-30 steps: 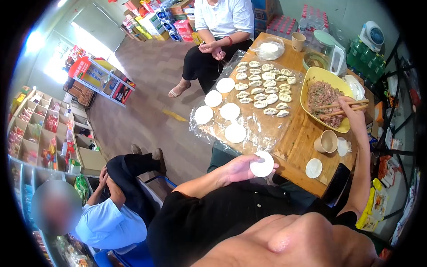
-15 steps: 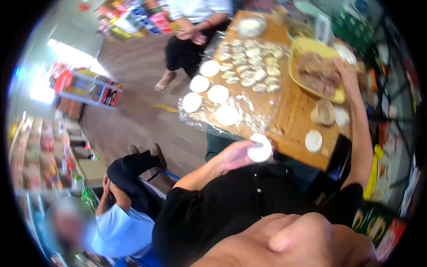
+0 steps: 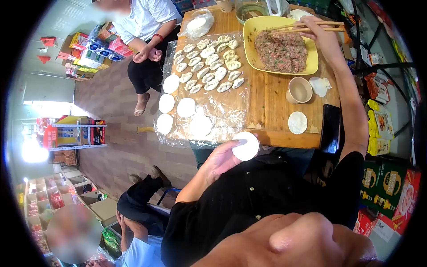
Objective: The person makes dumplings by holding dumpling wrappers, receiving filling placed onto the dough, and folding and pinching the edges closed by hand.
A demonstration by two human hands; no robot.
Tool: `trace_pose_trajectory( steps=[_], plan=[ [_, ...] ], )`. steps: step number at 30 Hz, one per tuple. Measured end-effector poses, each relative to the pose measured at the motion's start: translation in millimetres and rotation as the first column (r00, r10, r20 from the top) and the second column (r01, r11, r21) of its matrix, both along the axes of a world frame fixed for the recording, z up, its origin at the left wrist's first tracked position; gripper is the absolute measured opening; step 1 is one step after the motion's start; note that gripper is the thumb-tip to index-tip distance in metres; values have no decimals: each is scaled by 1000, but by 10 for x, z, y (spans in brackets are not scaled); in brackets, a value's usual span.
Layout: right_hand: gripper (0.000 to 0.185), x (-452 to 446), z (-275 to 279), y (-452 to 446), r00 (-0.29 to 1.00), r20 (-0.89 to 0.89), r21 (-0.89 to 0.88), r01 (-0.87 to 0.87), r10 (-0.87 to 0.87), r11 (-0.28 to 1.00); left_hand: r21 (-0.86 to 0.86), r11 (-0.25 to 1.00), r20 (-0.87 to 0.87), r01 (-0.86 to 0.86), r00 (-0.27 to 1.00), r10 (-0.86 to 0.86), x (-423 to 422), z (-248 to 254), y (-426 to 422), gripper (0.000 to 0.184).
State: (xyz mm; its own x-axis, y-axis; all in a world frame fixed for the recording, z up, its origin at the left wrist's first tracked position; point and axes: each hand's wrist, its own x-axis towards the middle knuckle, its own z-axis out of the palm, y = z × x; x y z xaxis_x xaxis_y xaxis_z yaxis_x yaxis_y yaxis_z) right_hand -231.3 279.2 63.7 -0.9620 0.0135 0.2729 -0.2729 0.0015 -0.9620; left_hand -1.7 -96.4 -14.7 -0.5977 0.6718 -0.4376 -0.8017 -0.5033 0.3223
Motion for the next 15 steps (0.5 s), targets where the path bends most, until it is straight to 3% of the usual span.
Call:
trace_pose_trajectory(
  steps=[2, 5, 11, 14, 15],
  plan=[
    [33, -51, -5, 24, 999, -4, -49, -33, 32, 998, -23, 1000, 0, -5, 1000, 5, -22, -39, -5, 56],
    [31, -146, -156, 65, 997, 26, 97, 66, -69, 993, -50, 999, -5, 10, 1000, -10, -60, -33, 8, 58],
    [33, -117, -102, 111, 999, 43, -55, 10, -8, 998, -101, 995, 19, 16, 1000, -15, -81, -14, -23, 56],
    [32, -78, -57, -46, 987, 84, -101, 142, -134, 985, -120, 991, -33, 50, 998, -54, -135, -7, -11, 57],
    [33, -94, -103, -13, 995, 60, -117, 84, -77, 990, -105, 993, -37, 52, 998, -56, -134, -6, -1, 58]
  ],
)
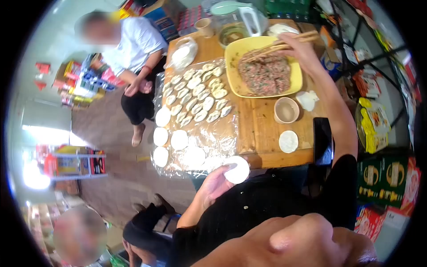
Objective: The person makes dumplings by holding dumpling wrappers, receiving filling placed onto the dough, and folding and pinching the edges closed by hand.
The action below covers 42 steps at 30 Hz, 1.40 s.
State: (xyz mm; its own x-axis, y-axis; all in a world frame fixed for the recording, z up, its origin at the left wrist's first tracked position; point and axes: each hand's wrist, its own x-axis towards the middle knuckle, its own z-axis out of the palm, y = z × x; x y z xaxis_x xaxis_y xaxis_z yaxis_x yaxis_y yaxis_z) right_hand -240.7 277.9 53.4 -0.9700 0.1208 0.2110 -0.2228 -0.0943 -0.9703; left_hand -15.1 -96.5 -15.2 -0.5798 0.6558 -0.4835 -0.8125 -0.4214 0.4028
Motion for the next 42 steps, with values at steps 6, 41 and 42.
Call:
trace_pose_trajectory(
  steps=[6, 41, 42],
  plan=[
    [30, -16, -87, -215, 991, 95, 114, -108, 98, 988, -2, 1000, 23, -26, 999, 26, 23, 58, 30, 56],
    [28, 89, -14, 83, 999, -48, 200, 32, -23, 979, -46, 998, 60, -33, 998, 35, 38, -9, -8, 57],
    [29, 124, -1, 53, 999, -46, 244, 11, 0, 970, -56, 997, 51, -46, 998, 48, 34, 23, 6, 57]
  ],
)
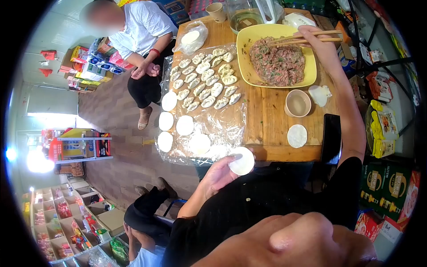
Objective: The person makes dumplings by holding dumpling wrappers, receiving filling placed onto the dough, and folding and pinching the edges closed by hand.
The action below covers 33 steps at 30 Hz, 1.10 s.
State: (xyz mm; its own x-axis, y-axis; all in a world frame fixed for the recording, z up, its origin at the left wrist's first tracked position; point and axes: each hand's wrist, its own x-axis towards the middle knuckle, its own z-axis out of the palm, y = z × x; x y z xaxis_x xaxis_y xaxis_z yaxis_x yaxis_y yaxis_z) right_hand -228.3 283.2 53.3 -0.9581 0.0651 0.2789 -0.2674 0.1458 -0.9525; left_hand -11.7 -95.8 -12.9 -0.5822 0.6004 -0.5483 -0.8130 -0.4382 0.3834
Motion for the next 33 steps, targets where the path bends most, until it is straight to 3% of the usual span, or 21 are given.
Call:
trace_pose_trajectory(
  steps=[8, 10, 15, 17, 21, 26, 29, 31, 33],
  plan=[
    [33, 6, 34, -91, 997, -53, -1, -51, 51, 999, -12, 1000, 9, -17, 1000, 17, -38, 19, 50, 58],
    [35, -43, 4, 21, 998, -22, -204, -67, 64, 977, 33, 999, 16, -4, 1000, 4, -42, -8, 44, 58],
    [36, -244, -259, 248, 984, 43, -278, -156, 175, 948, 10, 1000, 2, -2, 1000, 2, -66, -40, 44, 59],
    [35, -222, -276, 200, 981, 137, -307, -87, 134, 948, 3, 1000, -5, 0, 1000, 0, -62, -36, 34, 59],
    [34, -318, -349, 239, 965, 169, -313, -143, 203, 939, 48, 998, -33, 27, 999, -26, -44, -21, 28, 59],
    [33, -362, -369, 153, 974, 182, -288, -75, 132, 955, 61, 998, -62, 12, 998, -8, 47, 7, 3, 59],
    [33, -359, -418, 108, 980, 181, -285, -32, 86, 958, 76, 996, -123, 36, 992, -26, 104, -7, -53, 61],
    [33, -333, -431, 86, 978, 182, -300, -46, 105, 953, 17, 997, -212, 71, 975, -66, 137, 154, -71, 49],
    [34, -316, -428, 76, 972, 204, -358, -34, 114, 933, 39, 998, -246, 39, 969, -28, 217, 177, -105, 49]
  ],
)
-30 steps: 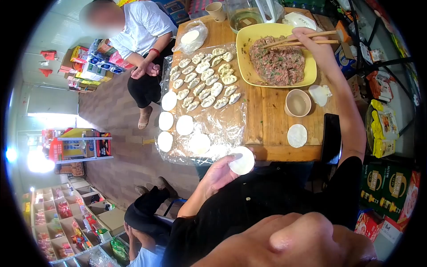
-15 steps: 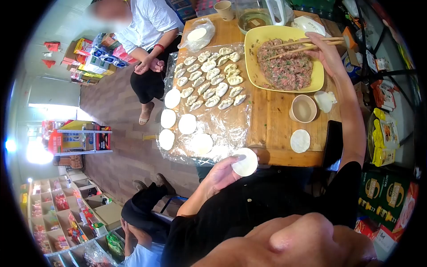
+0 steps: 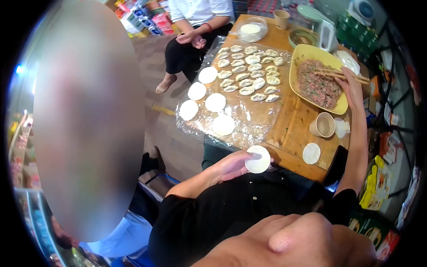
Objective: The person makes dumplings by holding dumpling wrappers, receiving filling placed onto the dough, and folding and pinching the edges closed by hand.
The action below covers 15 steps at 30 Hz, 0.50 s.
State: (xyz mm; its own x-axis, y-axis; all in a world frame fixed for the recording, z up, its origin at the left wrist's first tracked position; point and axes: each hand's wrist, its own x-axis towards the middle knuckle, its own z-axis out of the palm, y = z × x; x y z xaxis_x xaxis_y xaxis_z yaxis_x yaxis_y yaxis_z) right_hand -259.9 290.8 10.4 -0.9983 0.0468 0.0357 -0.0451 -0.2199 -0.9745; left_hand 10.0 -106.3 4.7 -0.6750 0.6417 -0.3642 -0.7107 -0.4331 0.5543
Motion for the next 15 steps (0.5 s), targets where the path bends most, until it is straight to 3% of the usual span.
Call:
trace_pose_trajectory(
  steps=[5, 15],
  plan=[
    [33, 4, -45, 79, 999, -17, -36, 37, -37, 999, 212, 977, 85, 28, 995, -47, 182, -107, -143, 57],
    [29, 350, 320, 47, 988, -121, -73, 83, -91, 994, 252, 966, 158, -60, 987, 20, 357, -135, -298, 54]
  ],
)
